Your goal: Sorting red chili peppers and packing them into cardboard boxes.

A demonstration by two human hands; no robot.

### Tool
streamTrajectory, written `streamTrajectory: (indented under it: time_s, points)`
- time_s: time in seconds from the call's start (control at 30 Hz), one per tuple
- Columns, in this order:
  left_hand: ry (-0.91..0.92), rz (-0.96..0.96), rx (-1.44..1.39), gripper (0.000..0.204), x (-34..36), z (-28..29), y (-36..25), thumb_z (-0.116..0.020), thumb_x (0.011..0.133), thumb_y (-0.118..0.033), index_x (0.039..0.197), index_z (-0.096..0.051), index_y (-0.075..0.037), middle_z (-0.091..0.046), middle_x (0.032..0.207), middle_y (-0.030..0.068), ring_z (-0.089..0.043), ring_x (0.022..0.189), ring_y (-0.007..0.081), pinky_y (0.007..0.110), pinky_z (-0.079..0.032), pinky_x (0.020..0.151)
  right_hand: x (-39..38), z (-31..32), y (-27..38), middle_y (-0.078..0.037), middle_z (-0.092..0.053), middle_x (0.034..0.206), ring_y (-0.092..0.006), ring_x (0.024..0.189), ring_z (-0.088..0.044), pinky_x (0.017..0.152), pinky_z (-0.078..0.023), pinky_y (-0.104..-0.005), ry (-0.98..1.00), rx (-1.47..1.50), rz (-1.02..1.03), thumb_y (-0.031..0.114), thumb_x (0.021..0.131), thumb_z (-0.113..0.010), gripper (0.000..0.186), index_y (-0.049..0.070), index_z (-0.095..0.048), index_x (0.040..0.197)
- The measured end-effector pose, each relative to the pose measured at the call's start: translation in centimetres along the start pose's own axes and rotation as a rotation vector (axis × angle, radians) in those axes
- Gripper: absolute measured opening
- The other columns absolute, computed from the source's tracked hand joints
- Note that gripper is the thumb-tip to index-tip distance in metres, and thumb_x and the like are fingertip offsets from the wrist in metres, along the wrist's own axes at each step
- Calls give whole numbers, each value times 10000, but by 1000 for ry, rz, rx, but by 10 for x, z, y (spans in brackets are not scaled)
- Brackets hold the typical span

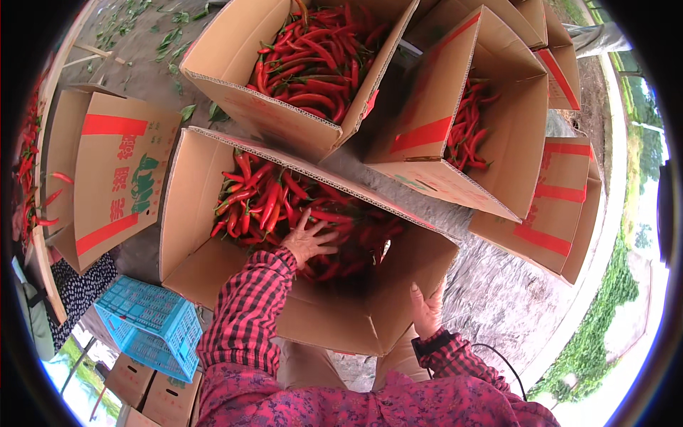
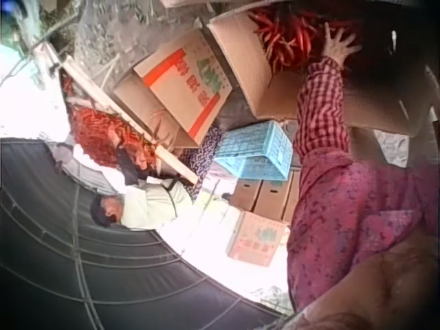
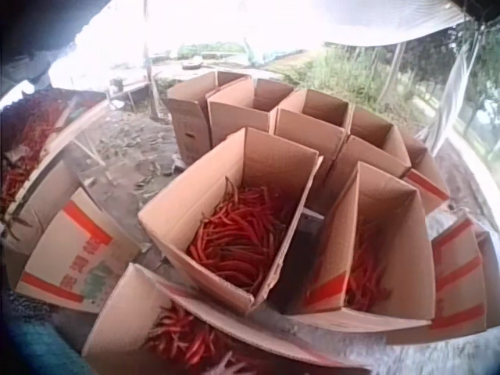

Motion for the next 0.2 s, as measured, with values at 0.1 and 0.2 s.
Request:
streamTrajectory:
  time_s: [0.1, 0.2]
  points:
    - [-112, 157, -28, 721, -25, 3, 50, -678, 611, -299, 1254, -358, -362, -229, 1383, 22, -157, 1295, 264, 627, 0, 990, 1, 4, -36, -100, -445, 1197, -228, 1088, -425, 935, -331, -347, 140, 611, -380, 356, 864, -465, 542, 46, -291, 1273]
    - [-230, 591, 24, 811, -78, 19, 131, -746, 542, -298, 1257, -364, -339, -248, 1371, 79, -155, 1288, 309, 609, -32, 996, 10, 4, -67, -121, -431, 1242, -291, 1145, -400, 933, -340, -432, 211, 1109, -539, 597, 785, -428, 692, 79, -379, 1241]
Point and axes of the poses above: each hand's wrist, its own x-axis towards the middle knuckle, its own z-axis out of the back of the hand, y = z × x, the point moved 9 cm from there along x, towards the middle knuckle
